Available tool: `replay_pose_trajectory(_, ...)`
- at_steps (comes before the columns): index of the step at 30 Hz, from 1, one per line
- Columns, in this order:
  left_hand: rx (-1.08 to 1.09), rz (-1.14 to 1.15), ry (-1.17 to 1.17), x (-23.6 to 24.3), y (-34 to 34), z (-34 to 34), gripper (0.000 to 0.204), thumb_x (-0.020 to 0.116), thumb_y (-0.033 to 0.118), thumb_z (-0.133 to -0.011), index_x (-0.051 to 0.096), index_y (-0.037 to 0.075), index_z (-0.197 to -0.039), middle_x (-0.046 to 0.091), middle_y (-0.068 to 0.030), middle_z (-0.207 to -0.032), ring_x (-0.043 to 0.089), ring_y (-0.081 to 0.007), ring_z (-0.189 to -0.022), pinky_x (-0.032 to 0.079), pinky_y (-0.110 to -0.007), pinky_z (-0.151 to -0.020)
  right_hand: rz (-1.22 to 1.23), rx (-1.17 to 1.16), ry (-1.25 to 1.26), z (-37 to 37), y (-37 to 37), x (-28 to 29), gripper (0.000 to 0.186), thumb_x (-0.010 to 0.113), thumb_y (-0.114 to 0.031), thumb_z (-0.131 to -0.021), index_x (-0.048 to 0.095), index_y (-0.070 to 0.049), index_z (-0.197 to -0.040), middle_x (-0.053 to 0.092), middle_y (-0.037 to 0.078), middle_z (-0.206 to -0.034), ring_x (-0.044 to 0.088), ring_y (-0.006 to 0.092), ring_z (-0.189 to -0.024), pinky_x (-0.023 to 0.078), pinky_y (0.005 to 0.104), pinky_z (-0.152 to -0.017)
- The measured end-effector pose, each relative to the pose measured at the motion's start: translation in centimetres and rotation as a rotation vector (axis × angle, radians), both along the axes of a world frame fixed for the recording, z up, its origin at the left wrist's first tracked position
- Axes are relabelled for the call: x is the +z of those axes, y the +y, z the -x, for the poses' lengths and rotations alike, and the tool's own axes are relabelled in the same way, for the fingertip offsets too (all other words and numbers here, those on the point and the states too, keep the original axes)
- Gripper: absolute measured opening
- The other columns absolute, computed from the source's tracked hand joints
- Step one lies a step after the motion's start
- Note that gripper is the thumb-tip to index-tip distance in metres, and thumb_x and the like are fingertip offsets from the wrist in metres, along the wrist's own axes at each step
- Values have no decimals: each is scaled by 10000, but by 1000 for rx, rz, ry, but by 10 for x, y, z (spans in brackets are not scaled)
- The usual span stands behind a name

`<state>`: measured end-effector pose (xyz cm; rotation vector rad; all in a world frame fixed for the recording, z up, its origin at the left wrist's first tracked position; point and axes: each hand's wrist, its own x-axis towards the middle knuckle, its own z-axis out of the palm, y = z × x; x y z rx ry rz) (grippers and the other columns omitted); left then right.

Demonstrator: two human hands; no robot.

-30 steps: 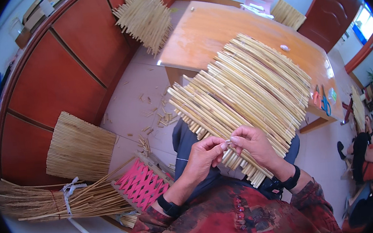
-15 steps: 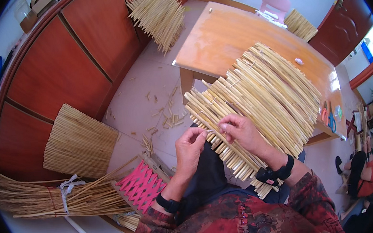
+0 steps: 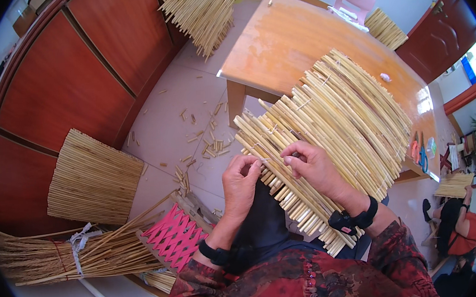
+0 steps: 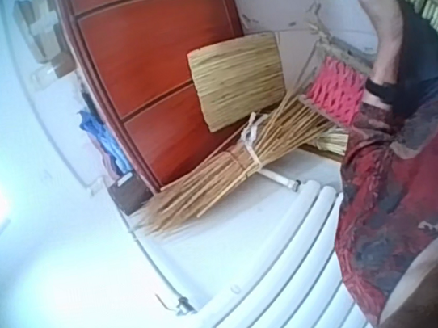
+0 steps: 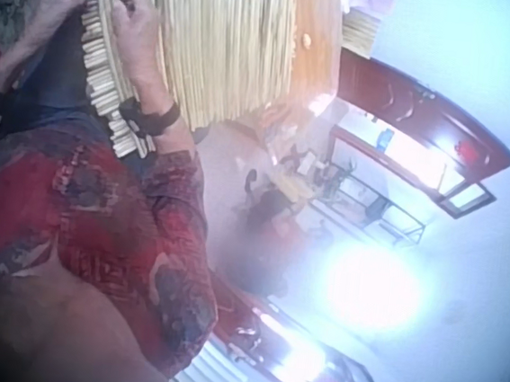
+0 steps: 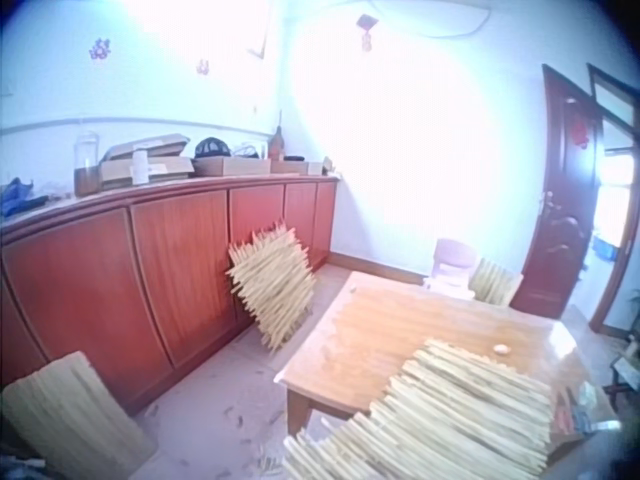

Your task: The person weaves a straw mat by aligning thin wooden stalks side-by-side and binding them together using string and wire. The person handles the stalks individually, threads the string through them to secure their position, cuts the string using scissors, and tightens the binding wires by hand.

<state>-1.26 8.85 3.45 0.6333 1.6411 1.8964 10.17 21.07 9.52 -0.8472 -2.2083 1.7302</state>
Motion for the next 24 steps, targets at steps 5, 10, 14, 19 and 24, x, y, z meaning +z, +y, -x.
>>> replay_pose_trajectory(5, 54, 26, 40, -7, 2, 2, 39, 592, 16, -806, 598, -19, -822, 530, -3, -791, 515, -55, -732, 430, -186, -662, -534, 140, -14, 15, -13, 6, 199, 655, -149, -751, 578, -31, -891, 565, 121, -843, 588, 270, -716, 478, 326, -606)
replay_pose_trajectory(10, 94, -14, 42, -14, 4, 1, 72, 591, 40, -794, 604, -25, -825, 500, -24, -755, 485, -71, -650, 411, -206, -588, -811, 193, -51, 28, -15, 0, 175, 645, -188, -749, 580, -61, -850, 568, 111, -841, 584, 282, -729, 473, 356, -613)
replay_pose_trajectory(14, 100, 3, 63, -20, 3, 2, 58, 595, 27, -774, 601, -17, -811, 502, -36, -738, 483, -87, -636, 410, -221, -586, -882, 220, -82, 32, -9, -8, 132, 621, -184, -762, 586, -74, -824, 569, 107, -798, 579, 288, -722, 471, 367, -618)
replay_pose_trajectory(19, 90, 36, 88, -19, -1, 3, 53, 597, 28, -767, 601, -8, -807, 510, -38, -724, 483, -93, -631, 411, -226, -586, -688, 171, 14, 35, 0, -15, 90, 598, -122, -764, 584, -37, -789, 562, 140, -760, 567, 306, -719, 460, 374, -640)
replay_pose_trajectory(24, 4, 107, 25, -22, -9, 3, 67, 597, 50, -807, 602, -16, -815, 530, 19, -758, 498, -38, -684, 416, -178, -628, -575, 128, -8, 33, 0, -16, 82, 580, -84, -762, 581, -4, -782, 561, 163, -764, 559, 319, -718, 452, 369, -662)
